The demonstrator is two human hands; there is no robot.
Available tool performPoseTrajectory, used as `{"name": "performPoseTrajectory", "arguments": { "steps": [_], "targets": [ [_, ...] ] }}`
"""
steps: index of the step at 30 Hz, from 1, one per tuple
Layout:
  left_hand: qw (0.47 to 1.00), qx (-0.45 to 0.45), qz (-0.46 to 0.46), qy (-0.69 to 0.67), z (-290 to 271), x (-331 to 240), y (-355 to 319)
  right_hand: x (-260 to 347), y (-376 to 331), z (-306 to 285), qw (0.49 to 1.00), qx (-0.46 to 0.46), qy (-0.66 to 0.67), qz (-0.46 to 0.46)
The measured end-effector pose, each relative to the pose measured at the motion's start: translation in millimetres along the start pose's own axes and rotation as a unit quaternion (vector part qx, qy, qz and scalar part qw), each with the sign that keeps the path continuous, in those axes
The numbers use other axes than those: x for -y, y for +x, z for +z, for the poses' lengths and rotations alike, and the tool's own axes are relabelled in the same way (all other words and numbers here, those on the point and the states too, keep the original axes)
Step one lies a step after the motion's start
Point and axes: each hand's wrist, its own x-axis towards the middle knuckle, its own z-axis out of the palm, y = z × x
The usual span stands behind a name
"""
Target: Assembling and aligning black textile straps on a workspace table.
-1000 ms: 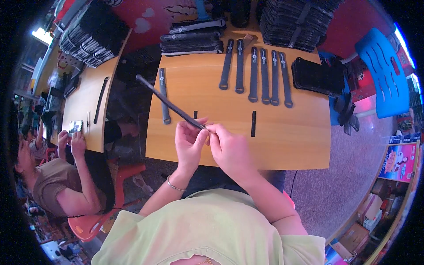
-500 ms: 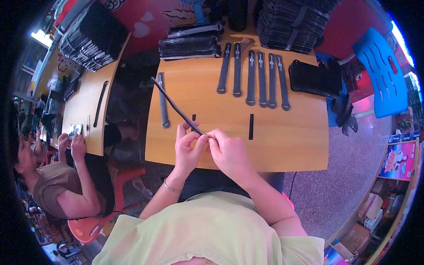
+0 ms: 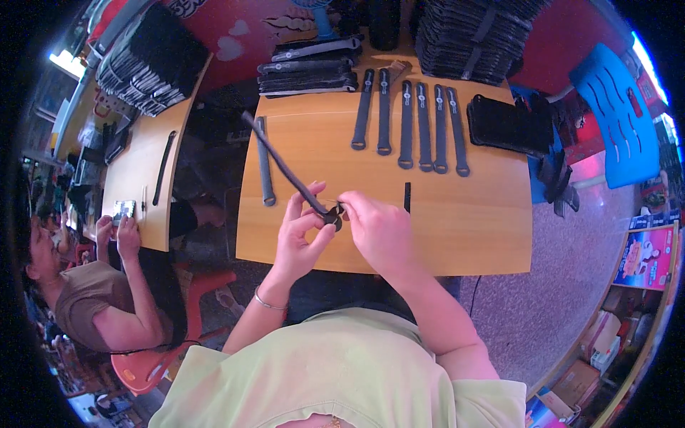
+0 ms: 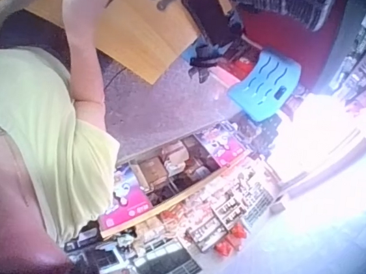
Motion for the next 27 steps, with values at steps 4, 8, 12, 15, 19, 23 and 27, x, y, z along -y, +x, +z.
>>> {"name": "performPoseTrajectory", "arguments": {
  "steps": [4,8,12,15,19,23,27],
  "targets": [
    [0.997,0.076,-0.013,-0.014,-22.4,-5.7,-2.6,10.9,2.6,-7.8,0.999,0.015,0.0,-0.044],
    [0.983,0.167,-0.043,-0.058,-38.6,-16.5,-16.9,9.6,16.6,-25.0,0.998,-0.028,-0.033,-0.037],
    [0.968,0.222,-0.096,-0.072,-42.4,-16.4,-30.0,15.7,26.3,-45.8,0.988,-0.021,-0.081,-0.129],
    [0.948,0.149,-0.183,-0.215,-29.5,-11.6,-24.8,34.3,9.8,-49.6,0.974,0.049,-0.112,-0.193],
    [0.932,0.043,-0.226,-0.28,-14.7,-18.4,-6.2,38.5,-9.6,-43.5,0.959,0.112,-0.141,-0.22],
    [0.893,-0.005,-0.281,-0.352,-12.1,-26.1,-1.5,36.5,-13.8,-51.8,0.977,0.142,-0.081,-0.139],
    [0.841,-0.024,-0.314,-0.439,-8.4,-29.4,-4.2,28.9,-15.8,-50.0,0.992,0.12,0.019,-0.034]
  ]
}}
